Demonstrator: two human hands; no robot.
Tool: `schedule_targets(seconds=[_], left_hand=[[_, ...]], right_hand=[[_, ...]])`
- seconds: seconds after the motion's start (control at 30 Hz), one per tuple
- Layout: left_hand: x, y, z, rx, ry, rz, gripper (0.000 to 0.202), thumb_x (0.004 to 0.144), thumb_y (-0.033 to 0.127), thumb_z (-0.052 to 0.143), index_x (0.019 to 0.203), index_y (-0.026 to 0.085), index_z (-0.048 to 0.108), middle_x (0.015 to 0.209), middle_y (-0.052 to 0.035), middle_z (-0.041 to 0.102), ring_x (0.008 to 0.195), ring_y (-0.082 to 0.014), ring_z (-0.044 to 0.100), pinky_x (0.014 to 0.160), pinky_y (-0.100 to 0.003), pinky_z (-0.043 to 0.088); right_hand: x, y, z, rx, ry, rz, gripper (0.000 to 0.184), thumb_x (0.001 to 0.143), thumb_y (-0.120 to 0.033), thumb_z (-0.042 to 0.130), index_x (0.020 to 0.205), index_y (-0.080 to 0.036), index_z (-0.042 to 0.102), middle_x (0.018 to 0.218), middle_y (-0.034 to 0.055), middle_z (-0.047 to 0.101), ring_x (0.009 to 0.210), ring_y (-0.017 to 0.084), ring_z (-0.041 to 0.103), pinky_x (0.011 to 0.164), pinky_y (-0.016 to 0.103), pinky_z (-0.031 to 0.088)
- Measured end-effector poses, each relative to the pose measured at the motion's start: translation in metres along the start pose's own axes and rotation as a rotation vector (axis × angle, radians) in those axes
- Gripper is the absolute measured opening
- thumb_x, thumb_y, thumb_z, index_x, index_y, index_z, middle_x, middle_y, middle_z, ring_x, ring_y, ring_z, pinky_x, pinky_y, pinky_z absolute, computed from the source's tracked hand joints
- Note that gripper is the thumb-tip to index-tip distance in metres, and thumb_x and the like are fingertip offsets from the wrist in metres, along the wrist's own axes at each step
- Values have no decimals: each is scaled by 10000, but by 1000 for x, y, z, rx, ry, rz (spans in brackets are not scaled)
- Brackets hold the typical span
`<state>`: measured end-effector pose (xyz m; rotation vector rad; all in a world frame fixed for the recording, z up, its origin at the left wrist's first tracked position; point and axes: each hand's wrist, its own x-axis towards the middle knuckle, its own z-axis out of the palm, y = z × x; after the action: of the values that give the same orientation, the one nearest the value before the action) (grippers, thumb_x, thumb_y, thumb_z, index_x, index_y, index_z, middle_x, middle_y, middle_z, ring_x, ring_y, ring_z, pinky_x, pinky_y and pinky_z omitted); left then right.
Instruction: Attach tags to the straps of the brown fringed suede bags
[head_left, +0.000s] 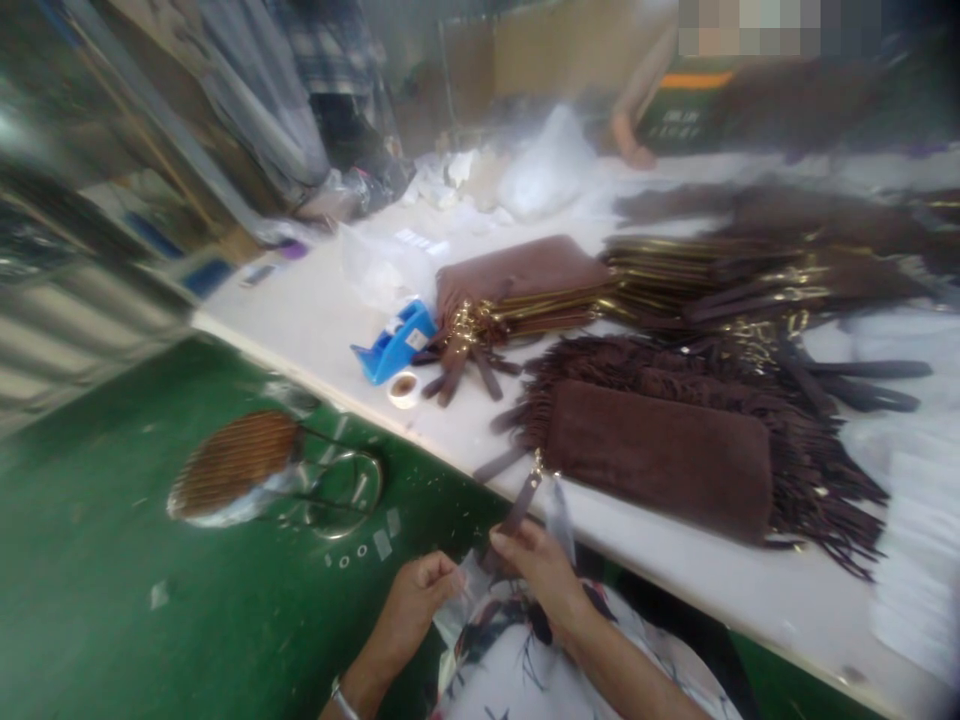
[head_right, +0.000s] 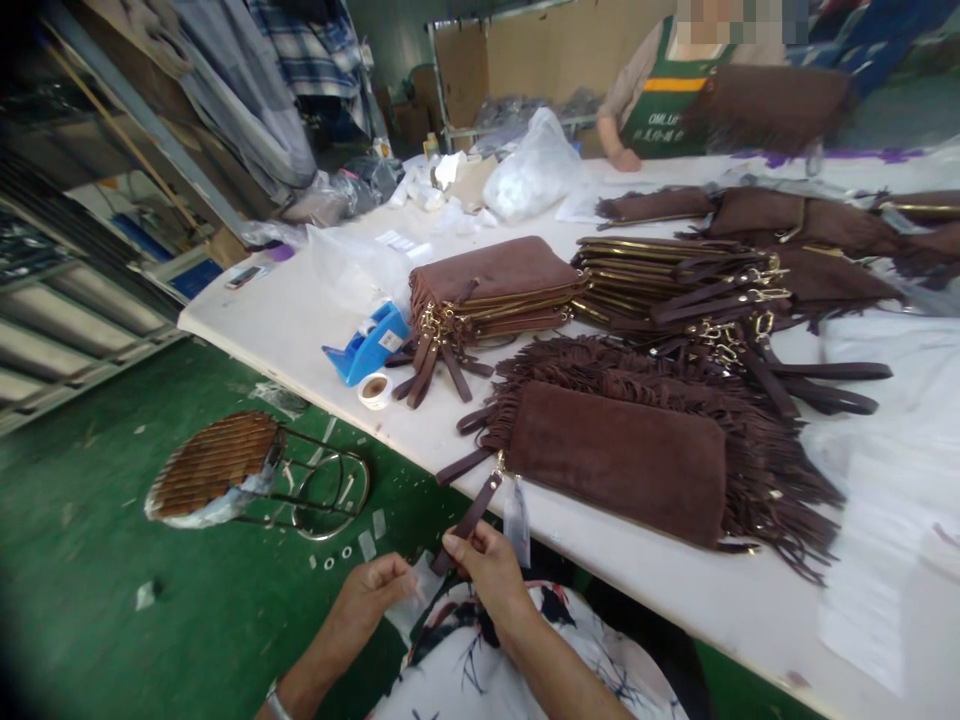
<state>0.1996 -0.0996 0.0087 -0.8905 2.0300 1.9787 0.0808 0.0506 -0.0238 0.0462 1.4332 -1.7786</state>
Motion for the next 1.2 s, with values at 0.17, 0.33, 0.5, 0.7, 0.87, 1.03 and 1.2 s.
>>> schedule_targets(seconds=[0.17,0.33,0.5,0.7,0.87,1.03,1.2], left_hand=[[-2,7,18,-130,30,-68,417,740,536,702,806,130,637,704,-37,679,600,-150,571,578,-249,394],[-3,13,37,-162,57,-83,500,681,569,733,902,125,676,790,-70,712,676,-190,615,634,-281,435],[8,16,48,-72,101,-30,282,749,395,677,821,123,672,767,-66,702,699,-198,607,660,-294,430],[16,16,43,243,218,30,165,803,303,577,811,162,663,781,-43,695,742,-211,605,667,-292,392],[24,3,45,238,234,14,152,808,295,563,833,178,657,816,-32,699,797,-223,614,695,-293,385],[41,2,48,106,198,25,162,818,299,563,837,165,651,794,-25,692,777,-215,621,695,-291,402],[62,11,54,-19,166,69,117,782,250,595,801,153,659,760,-22,683,734,-187,599,685,-282,412]], right_hand=[[-2,-1,0,13,-12,11,450,641,-536,765,835,-150,636,714,20,641,623,133,571,578,246,419],[1,4,-1,30,-13,18,440,629,-516,782,816,-144,639,670,-10,603,584,106,535,563,228,408],[-1,3,-6,-70,-108,-2,414,693,-523,728,860,-151,654,757,40,669,664,162,608,615,269,465],[-29,-21,-31,-781,40,-241,413,887,-464,484,1213,-226,570,1067,117,701,986,287,660,853,392,496],[-19,-51,-42,-1071,97,-285,560,936,-359,305,1463,-171,268,956,132,703,758,272,681,680,384,483],[5,-64,-37,-1091,-29,-117,598,926,-252,276,1497,-122,153,699,74,676,637,252,666,578,325,427],[12,-58,-42,-1203,-4,-162,585,917,-212,265,1494,-145,198,774,109,700,717,270,677,614,332,419]])
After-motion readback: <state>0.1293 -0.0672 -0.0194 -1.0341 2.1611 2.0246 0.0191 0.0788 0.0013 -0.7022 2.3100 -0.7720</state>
